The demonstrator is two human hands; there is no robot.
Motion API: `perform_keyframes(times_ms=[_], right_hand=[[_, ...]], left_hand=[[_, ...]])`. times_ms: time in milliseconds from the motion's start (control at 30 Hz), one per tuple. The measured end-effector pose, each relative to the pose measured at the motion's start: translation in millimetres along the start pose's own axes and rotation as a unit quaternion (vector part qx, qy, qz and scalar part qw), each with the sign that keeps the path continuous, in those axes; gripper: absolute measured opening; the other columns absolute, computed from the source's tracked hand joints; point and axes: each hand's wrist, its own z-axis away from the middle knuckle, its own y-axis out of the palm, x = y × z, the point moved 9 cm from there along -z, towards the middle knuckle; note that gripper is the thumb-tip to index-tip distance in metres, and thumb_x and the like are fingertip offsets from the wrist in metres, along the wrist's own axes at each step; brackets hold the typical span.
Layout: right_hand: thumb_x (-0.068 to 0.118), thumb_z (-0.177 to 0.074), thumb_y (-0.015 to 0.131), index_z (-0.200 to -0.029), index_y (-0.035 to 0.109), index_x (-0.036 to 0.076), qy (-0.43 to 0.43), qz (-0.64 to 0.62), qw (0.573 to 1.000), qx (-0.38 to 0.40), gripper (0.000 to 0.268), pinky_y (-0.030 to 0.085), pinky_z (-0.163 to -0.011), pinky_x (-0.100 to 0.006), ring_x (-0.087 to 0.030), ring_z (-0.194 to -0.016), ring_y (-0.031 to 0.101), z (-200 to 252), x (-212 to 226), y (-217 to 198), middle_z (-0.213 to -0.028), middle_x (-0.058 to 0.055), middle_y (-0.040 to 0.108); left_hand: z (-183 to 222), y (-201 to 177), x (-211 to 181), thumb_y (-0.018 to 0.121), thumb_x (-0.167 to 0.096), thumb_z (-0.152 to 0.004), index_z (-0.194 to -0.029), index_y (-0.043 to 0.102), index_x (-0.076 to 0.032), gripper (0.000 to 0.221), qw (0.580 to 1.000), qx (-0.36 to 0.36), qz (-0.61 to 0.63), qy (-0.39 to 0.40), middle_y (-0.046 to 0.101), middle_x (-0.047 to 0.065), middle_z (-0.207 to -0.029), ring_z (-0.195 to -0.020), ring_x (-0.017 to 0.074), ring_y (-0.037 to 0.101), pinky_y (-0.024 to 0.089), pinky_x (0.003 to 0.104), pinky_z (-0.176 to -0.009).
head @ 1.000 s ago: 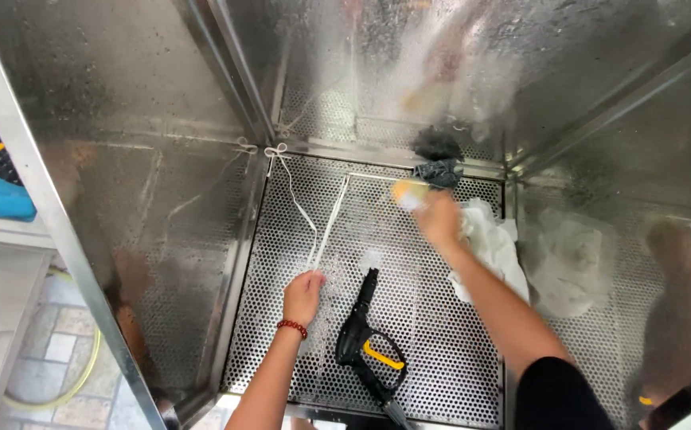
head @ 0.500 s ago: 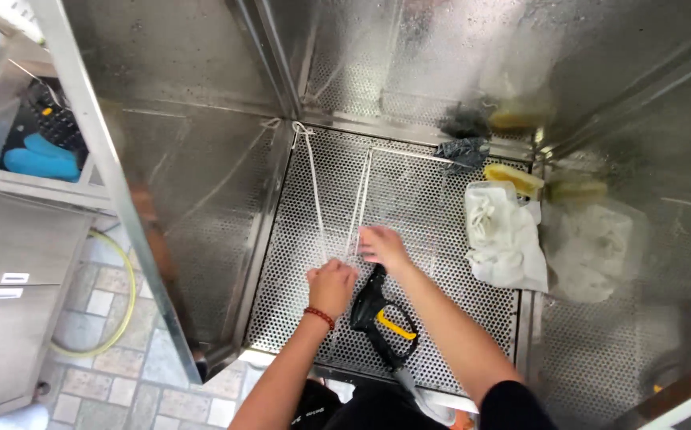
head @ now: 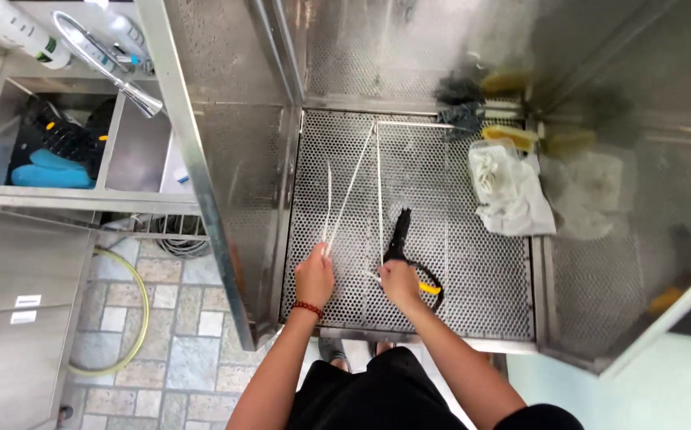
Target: Cleaning and drying white shoelaces using a pressure sprayer in a professional shoe-cleaning station.
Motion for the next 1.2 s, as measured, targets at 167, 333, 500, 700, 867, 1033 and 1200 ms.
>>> perform_keyframes(times_ms=[167,333,500,700,867,1033,1200], right_hand=[[0.029,-0.089,0.068,-0.091,0.079,0.009,-0.022,0.020,0.999,-0.035,0.023,0.057,-0.070,-0.050,-0.041,-0.077,0.071,71.2,-3.9,7.6,-0.080,-0.020,0.072],[0.033,-0.091,0.067,-0.095,0.078,0.009,-0.013,0.010,0.999,-0.049,0.026,0.056,-0.071,-0.049,-0.041,-0.081,0.070,121.0,7.9,4.0,-0.086,-0.019,0.073],[0.029,-0.096,0.064,-0.091,0.074,0.006,-0.037,-0.047,0.997,-0.058,0.025,0.056,-0.069,-0.043,-0.036,-0.075,0.072,160.2,29.3,-10.8,-0.079,-0.017,0.073],[0.023,-0.099,0.065,-0.101,0.077,0.001,0.026,-0.301,0.952,0.055,0.025,0.054,-0.068,-0.036,-0.021,-0.071,0.065,185.2,-3.1,22.1,-0.082,-0.007,0.077],[0.018,-0.098,0.061,-0.119,0.068,0.001,0.151,-0.593,0.773,0.170,0.027,0.054,-0.081,-0.034,-0.017,-0.087,0.067,215.3,-29.7,36.2,-0.093,-0.005,0.070],[0.018,-0.098,0.065,-0.121,0.064,0.000,0.160,-0.657,0.695,0.244,0.029,0.055,-0.083,-0.036,-0.018,-0.085,0.067,245.2,-54.1,45.9,-0.090,-0.005,0.067],[0.018,-0.100,0.063,-0.122,0.061,-0.001,0.180,-0.638,0.704,0.256,0.029,0.056,-0.081,-0.036,-0.017,-0.082,0.066,265.1,-71.7,45.7,-0.089,-0.005,0.067]], left_hand=[[13.7,-1.9,31.4,0.063,-0.016,-0.095,-0.109,0.072,-0.004,0.020,0.995,0.042,0.074,-0.044,0.075,0.015,-0.081,-0.073,0.0303,0.074,0.057,0.041,-0.068],[35.1,-5.0,40.4,0.068,-0.021,-0.091,-0.104,0.075,-0.004,0.022,0.992,0.071,0.093,-0.056,0.076,0.014,-0.080,-0.073,0.0232,0.078,0.059,0.036,-0.069],[63.2,-17.8,20.5,0.067,-0.025,-0.093,-0.100,0.078,-0.004,0.024,0.991,0.103,0.087,-0.013,0.078,0.009,-0.079,-0.069,0.0224,0.075,0.057,0.035,-0.066],[99.0,-18.4,26.0,0.067,-0.025,-0.094,-0.104,0.078,-0.004,0.025,0.989,0.090,0.120,-0.006,0.078,0.009,-0.077,-0.066,0.0199,0.074,0.056,0.034,-0.064],[142.3,-21.6,17.6,0.068,-0.021,-0.094,-0.105,0.078,-0.004,0.023,0.984,0.094,0.146,-0.047,0.078,0.007,-0.076,-0.061,0.0154,0.071,0.055,0.031,-0.059],[196.4,-3.9,9.5,0.067,-0.018,-0.095,-0.104,0.077,0.001,0.023,0.969,0.102,0.205,-0.091,0.077,0.007,-0.075,-0.056,0.0117,0.066,0.052,0.027,-0.054],[233.0,43.1,43.5,0.064,-0.019,-0.099,-0.106,0.075,0.004,0.026,0.928,0.064,0.321,-0.181,0.076,0.009,-0.076,-0.057,0.0137,0.065,0.053,0.030,-0.052]])
